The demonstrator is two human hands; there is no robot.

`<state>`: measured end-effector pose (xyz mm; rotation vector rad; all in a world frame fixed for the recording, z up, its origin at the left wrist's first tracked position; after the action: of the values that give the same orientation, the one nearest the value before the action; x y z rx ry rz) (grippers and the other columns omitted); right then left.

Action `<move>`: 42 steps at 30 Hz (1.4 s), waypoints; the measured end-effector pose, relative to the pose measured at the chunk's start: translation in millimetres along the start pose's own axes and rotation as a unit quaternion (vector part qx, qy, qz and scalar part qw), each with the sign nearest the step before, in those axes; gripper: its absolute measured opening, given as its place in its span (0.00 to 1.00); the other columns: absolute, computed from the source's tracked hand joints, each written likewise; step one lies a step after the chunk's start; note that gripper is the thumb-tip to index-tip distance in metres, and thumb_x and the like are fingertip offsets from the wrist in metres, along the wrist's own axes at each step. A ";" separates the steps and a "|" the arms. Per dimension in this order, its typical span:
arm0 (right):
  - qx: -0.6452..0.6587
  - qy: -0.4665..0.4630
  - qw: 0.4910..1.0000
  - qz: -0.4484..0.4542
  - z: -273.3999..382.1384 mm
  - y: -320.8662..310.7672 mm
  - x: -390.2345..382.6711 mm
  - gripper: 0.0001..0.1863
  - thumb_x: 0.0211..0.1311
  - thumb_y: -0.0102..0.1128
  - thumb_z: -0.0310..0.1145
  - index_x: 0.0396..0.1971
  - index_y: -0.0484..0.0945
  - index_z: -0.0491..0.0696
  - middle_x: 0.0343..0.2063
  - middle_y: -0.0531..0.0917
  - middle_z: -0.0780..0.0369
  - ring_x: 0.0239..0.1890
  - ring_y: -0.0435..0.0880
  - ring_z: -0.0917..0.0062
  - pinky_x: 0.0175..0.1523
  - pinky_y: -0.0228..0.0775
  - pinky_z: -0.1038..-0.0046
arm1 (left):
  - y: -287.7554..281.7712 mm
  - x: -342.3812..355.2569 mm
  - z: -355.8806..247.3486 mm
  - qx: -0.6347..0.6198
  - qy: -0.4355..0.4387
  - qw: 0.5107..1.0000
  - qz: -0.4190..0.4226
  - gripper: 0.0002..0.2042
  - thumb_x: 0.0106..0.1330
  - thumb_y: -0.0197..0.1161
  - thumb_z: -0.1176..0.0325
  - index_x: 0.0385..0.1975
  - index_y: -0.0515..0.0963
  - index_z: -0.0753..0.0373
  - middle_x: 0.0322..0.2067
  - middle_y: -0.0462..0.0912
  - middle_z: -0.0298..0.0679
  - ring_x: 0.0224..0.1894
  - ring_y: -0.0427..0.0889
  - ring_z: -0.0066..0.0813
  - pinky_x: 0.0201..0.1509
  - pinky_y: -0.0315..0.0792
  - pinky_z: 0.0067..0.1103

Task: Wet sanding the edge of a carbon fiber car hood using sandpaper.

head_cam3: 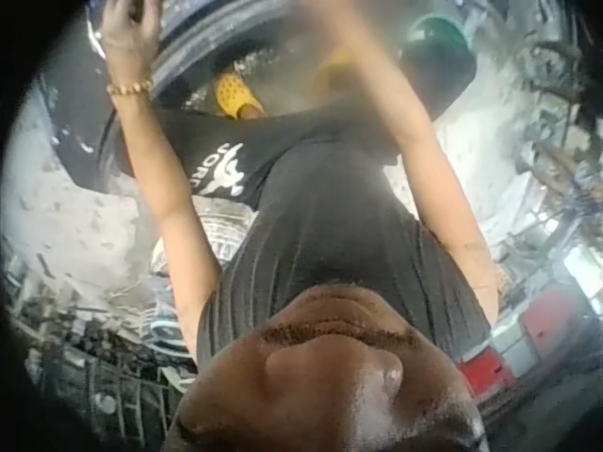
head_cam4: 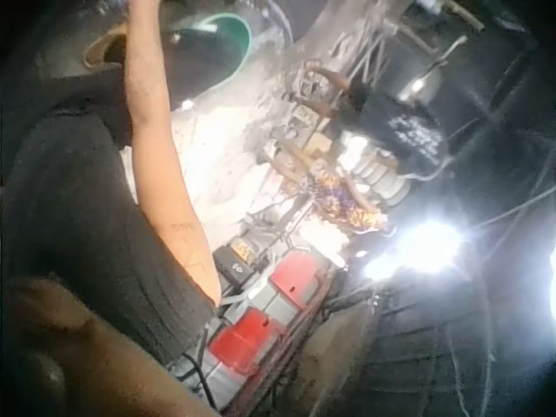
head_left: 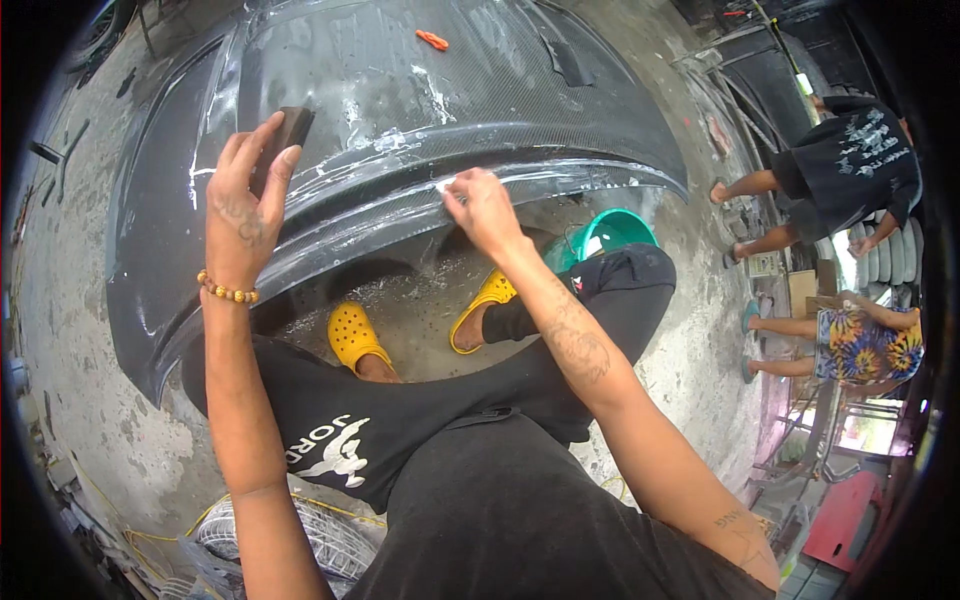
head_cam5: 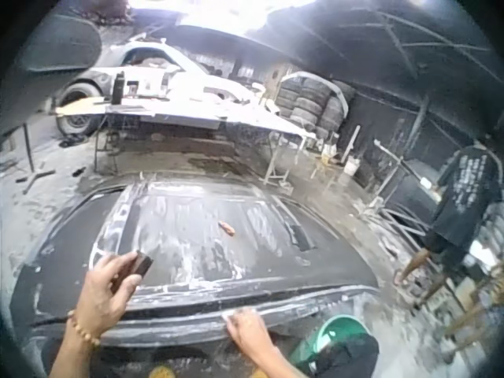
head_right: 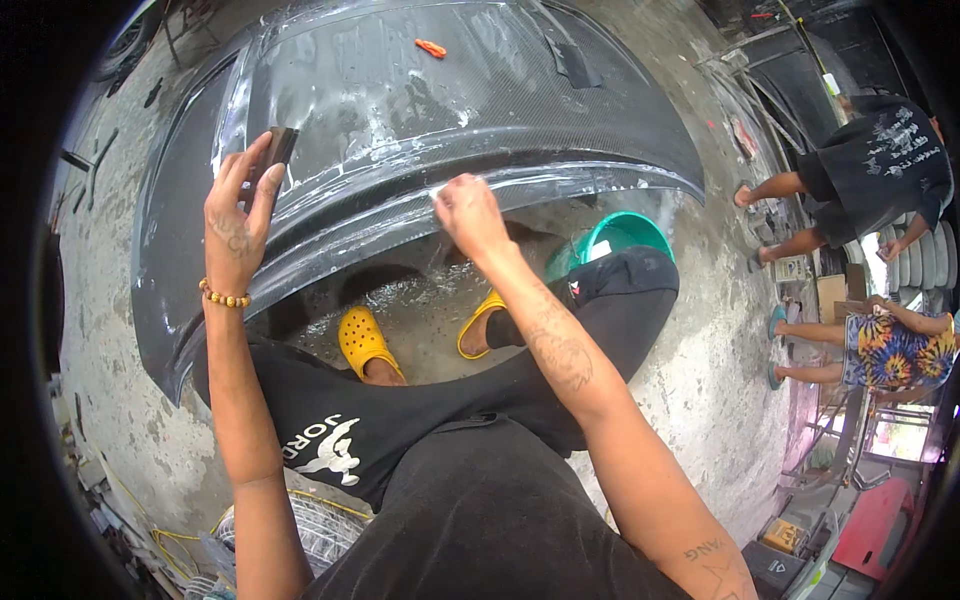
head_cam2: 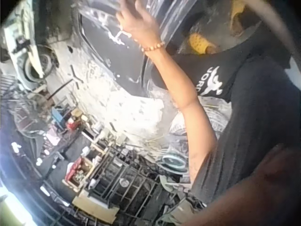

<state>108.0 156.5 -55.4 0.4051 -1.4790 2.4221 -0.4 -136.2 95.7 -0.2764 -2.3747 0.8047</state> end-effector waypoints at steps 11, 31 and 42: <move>-0.064 0.094 0.994 -0.005 -15.7 -24.0 -4.5 0.09 0.59 0.72 0.34 0.30 0.86 0.42 0.35 0.84 0.50 0.43 0.84 0.53 0.51 0.76 0.55 | 5.3 0.3 -5.7 -0.006 -0.013 1.000 0.014 0.19 0.73 0.68 0.63 0.61 0.82 0.61 0.40 0.82 0.40 0.38 0.81 0.28 0.42 0.75 0.24; -0.185 0.293 0.937 0.036 -205.7 -109.4 1.9 0.09 0.57 0.68 0.30 0.35 0.89 0.42 0.34 0.88 0.44 0.43 0.90 0.50 0.51 0.82 0.55 | 5.0 7.8 -13.2 -0.018 0.036 0.999 0.001 0.18 0.73 0.67 0.69 0.60 0.81 0.65 0.41 0.83 0.42 0.37 0.82 0.28 0.40 0.75 0.23; -0.125 0.365 0.923 0.011 -229.0 -147.9 -14.4 0.13 0.46 0.78 0.30 0.30 0.84 0.41 0.32 0.89 0.46 0.41 0.90 0.52 0.49 0.81 0.55 | 5.2 3.2 -9.2 -0.008 0.007 0.999 0.039 0.17 0.74 0.66 0.69 0.60 0.80 0.66 0.45 0.84 0.47 0.45 0.85 0.40 0.51 0.77 0.29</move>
<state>154.8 425.1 -40.4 -0.5220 -1.3859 1.9996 2.6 -126.5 99.9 -0.3821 -2.3708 0.8178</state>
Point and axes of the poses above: each hand's wrist, its own x-axis towards the middle knuckle, its own y-axis out of the palm, z = x × y, the point moved 4 cm from there along x, towards the middle knuckle
